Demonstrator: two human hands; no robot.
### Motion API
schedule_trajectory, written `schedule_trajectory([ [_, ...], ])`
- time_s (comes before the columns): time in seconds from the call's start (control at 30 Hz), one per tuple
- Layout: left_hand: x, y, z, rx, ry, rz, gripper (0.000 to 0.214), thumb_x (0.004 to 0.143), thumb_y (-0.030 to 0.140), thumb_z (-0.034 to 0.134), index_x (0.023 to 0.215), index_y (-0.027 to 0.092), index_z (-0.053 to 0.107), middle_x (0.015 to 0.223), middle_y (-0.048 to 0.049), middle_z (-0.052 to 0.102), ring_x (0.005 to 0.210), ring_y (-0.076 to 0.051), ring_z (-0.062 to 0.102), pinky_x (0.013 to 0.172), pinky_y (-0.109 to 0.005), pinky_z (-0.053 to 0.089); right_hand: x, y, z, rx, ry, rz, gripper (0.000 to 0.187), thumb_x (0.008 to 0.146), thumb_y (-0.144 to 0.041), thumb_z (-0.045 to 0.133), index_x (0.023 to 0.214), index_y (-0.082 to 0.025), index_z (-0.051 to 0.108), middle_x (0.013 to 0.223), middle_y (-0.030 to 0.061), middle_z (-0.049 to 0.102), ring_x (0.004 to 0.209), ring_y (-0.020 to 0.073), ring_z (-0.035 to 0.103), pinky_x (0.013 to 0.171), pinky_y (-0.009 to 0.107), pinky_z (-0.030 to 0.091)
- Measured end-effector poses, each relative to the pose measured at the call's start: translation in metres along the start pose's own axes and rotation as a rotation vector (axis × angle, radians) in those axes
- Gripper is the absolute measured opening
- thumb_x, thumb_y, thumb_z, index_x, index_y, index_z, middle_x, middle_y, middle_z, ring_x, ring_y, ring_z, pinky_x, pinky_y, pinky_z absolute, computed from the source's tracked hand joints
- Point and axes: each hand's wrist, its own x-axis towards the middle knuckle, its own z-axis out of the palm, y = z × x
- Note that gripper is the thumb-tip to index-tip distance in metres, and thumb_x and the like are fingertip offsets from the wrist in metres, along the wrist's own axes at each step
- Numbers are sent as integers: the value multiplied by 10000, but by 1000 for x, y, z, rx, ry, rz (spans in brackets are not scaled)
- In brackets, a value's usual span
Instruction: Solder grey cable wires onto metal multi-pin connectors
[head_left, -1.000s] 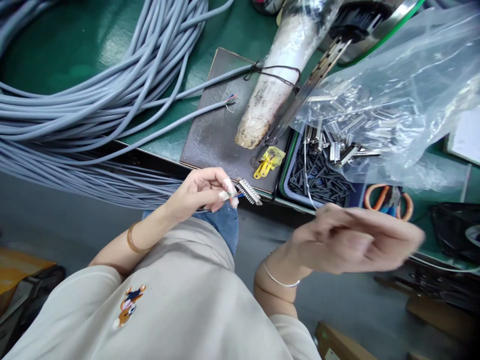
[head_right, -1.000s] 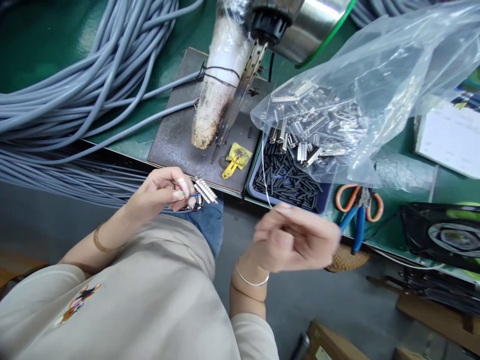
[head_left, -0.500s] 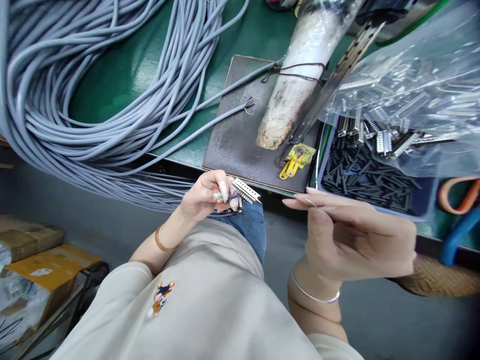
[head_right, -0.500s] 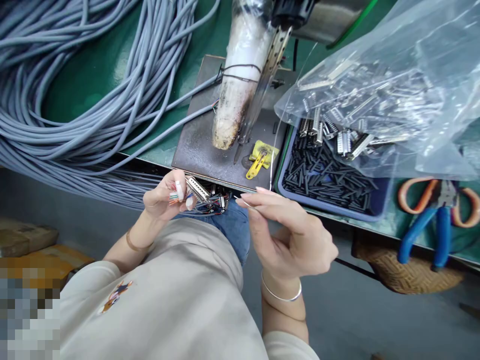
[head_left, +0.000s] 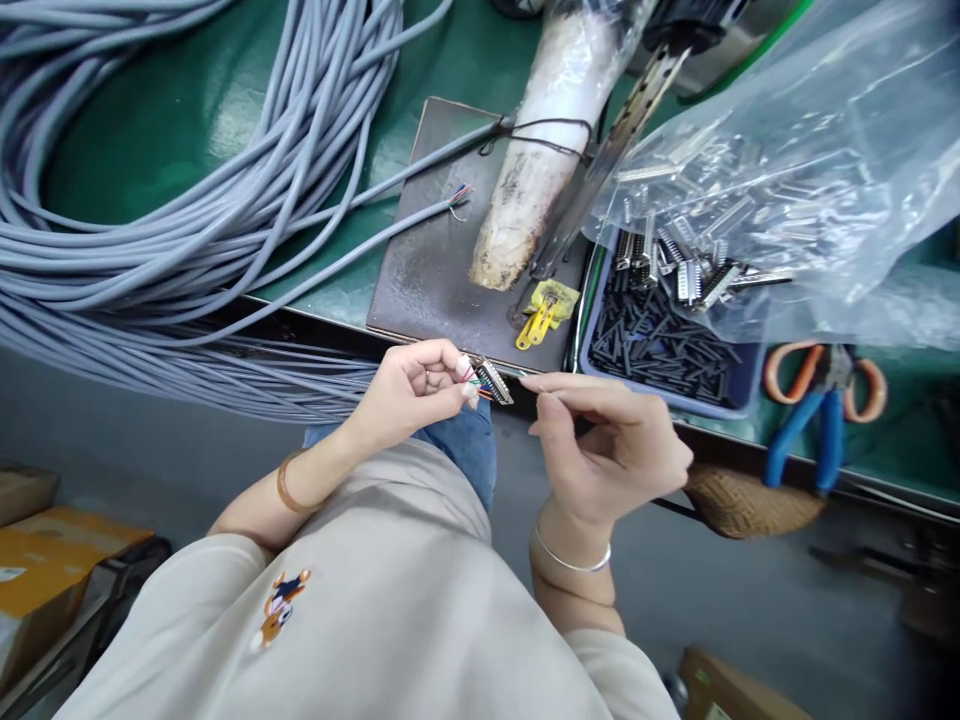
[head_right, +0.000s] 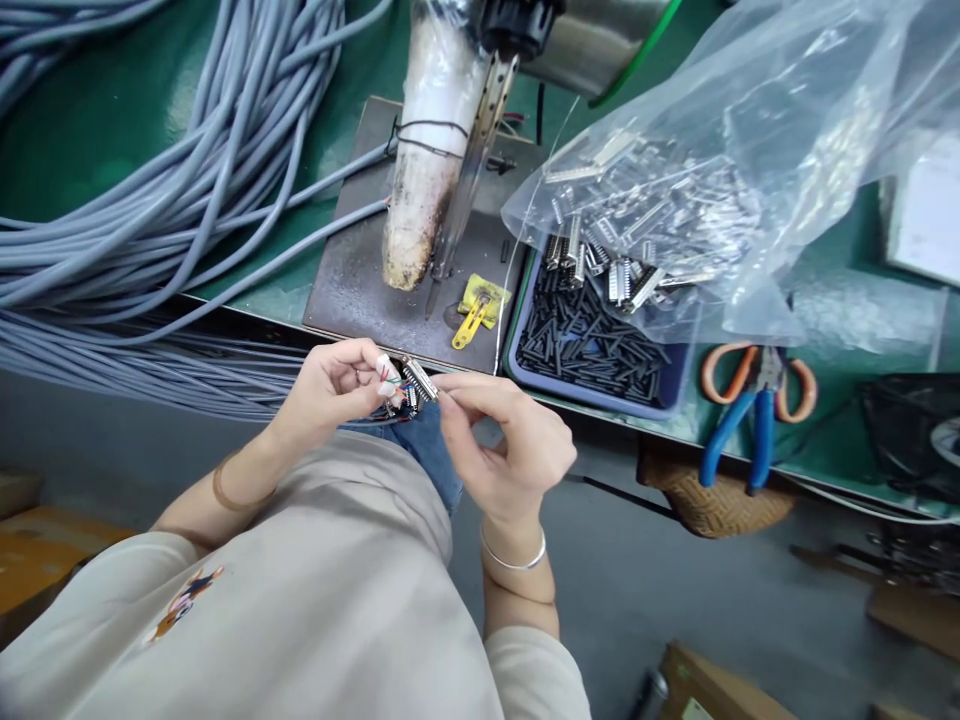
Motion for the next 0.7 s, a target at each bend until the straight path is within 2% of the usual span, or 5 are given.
schedule_trajectory([
  [0.17, -1, 1, 5, 6, -20, 56, 404, 637, 313, 966, 756, 133, 623, 678, 9, 651, 572, -48, 550, 561, -170, 450, -1, -1, 0, 18, -106, -93, 176, 864, -92, 714, 947, -246, 696, 872, 23, 828, 820, 237, 822, 540, 292, 614],
  [0.3, 0, -1, 5, 23, -39, 87, 413, 654, 347, 959, 763, 140, 619, 662, 32, 608, 546, -35, 487, 545, -174, 429, 0, 1, 0, 34, -183, -202, 199, 848, -84, 725, 943, -256, 696, 918, 13, 839, 742, 197, 812, 537, 263, 598],
  [0.4, 1, -2, 5, 17, -40, 91, 408, 666, 351, 953, 768, 144, 616, 682, 29, 610, 563, -39, 501, 558, -173, 436, 1, 2, 0, -8, -182, -232, 189, 851, -94, 732, 934, -258, 689, 930, 10, 840, 742, 188, 811, 533, 259, 582],
  [0.53, 1, -3, 4, -8, -46, 110, 371, 667, 275, 952, 769, 139, 623, 692, 34, 602, 573, -37, 499, 572, -166, 440, 2, 4, -2, -24, -212, -264, 188, 861, -98, 735, 935, -257, 669, 966, 16, 842, 739, 174, 806, 517, 261, 566],
  [0.7, 0, -3, 1, -34, -46, 134, 317, 667, 180, 935, 770, 133, 638, 699, 35, 608, 584, -34, 506, 591, -150, 451, 5, 6, -9, -38, -283, -428, 239, 809, -65, 781, 941, -222, 658, 1041, 49, 836, 678, 137, 777, 530, 254, 577],
])
